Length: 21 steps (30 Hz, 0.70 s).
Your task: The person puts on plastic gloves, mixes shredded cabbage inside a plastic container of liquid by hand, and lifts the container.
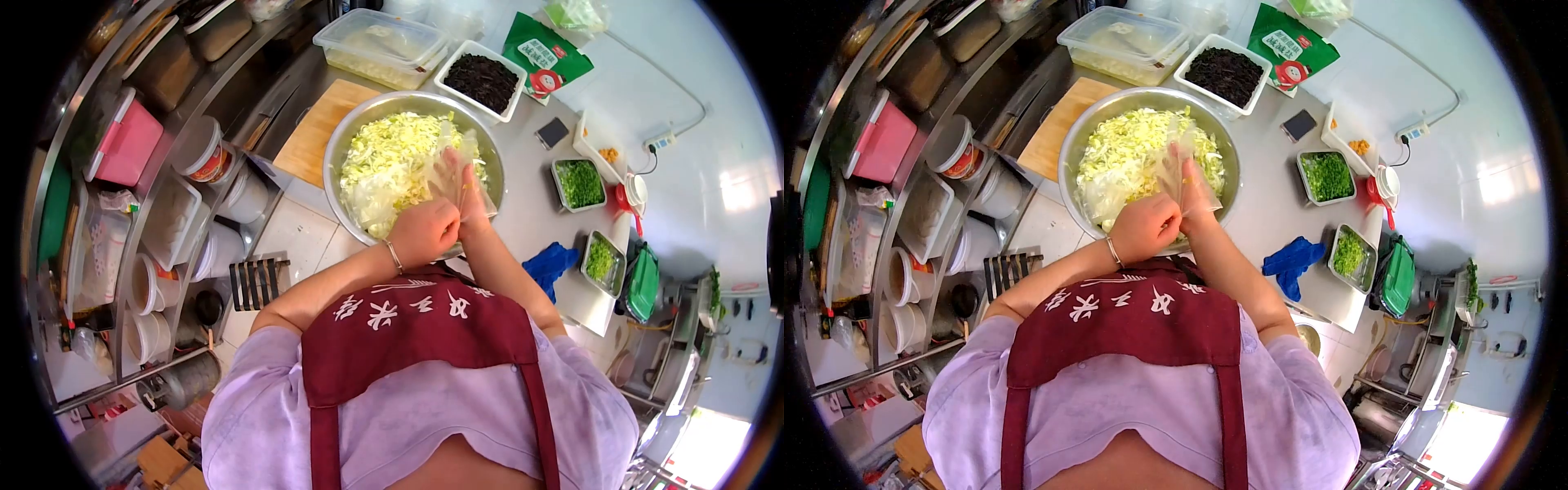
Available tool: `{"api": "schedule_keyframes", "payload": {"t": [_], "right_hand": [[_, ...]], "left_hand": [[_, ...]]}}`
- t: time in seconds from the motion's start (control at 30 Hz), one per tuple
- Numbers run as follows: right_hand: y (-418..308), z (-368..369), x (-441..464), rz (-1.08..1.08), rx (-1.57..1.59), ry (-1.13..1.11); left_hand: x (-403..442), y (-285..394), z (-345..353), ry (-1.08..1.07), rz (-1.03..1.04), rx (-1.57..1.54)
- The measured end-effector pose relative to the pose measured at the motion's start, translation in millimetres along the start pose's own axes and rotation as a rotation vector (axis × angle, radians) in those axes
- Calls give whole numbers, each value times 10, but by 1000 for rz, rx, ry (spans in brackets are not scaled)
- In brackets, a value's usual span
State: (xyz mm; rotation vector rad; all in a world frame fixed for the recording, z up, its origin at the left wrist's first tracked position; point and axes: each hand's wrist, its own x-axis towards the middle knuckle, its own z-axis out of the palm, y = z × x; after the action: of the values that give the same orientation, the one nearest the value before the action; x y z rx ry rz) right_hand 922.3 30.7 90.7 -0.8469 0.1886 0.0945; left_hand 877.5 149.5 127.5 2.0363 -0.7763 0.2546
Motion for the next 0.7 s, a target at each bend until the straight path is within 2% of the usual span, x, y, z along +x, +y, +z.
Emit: {"api": "schedule_keyframes", "payload": {"t": [0.1, 0.17, 0.2, 0.3, 0.37, 0.4, 0.47, 0.5, 0.57, 0.7], "right_hand": [[29, -53, 50, -46, -175, -34], [74, -231, 138, -88, -755, 72], [19, -205, 129, -88, -757, 70], [-118, -142, 138, -165, -1092, -109], [-77, -255, 238, 22, -1008, -55], [-53, -254, 234, 22, -1010, -55], [21, -242, 216, 173, -532, -16], [11, -174, 178, 173, -533, -16], [-65, -1, 90, 233, -312, -59], [-70, 0, 100, 186, -256, -201]], "left_hand": [[-8, 17, 25, 4, 57, 4], [-5, 50, 14, -11, 111, -8], [-6, 63, 15, -9, 110, -8], [-5, 83, 6, 8, 104, -2], [-8, 91, -1, 6, 107, 2], [-10, 91, -1, 7, 107, 1], [-15, 91, 1, 14, 111, -13], [-14, 99, -4, 15, 111, -14], [-7, 124, -20, 16, 105, -53], [-9, 122, 3, -15, 109, -107]]}}
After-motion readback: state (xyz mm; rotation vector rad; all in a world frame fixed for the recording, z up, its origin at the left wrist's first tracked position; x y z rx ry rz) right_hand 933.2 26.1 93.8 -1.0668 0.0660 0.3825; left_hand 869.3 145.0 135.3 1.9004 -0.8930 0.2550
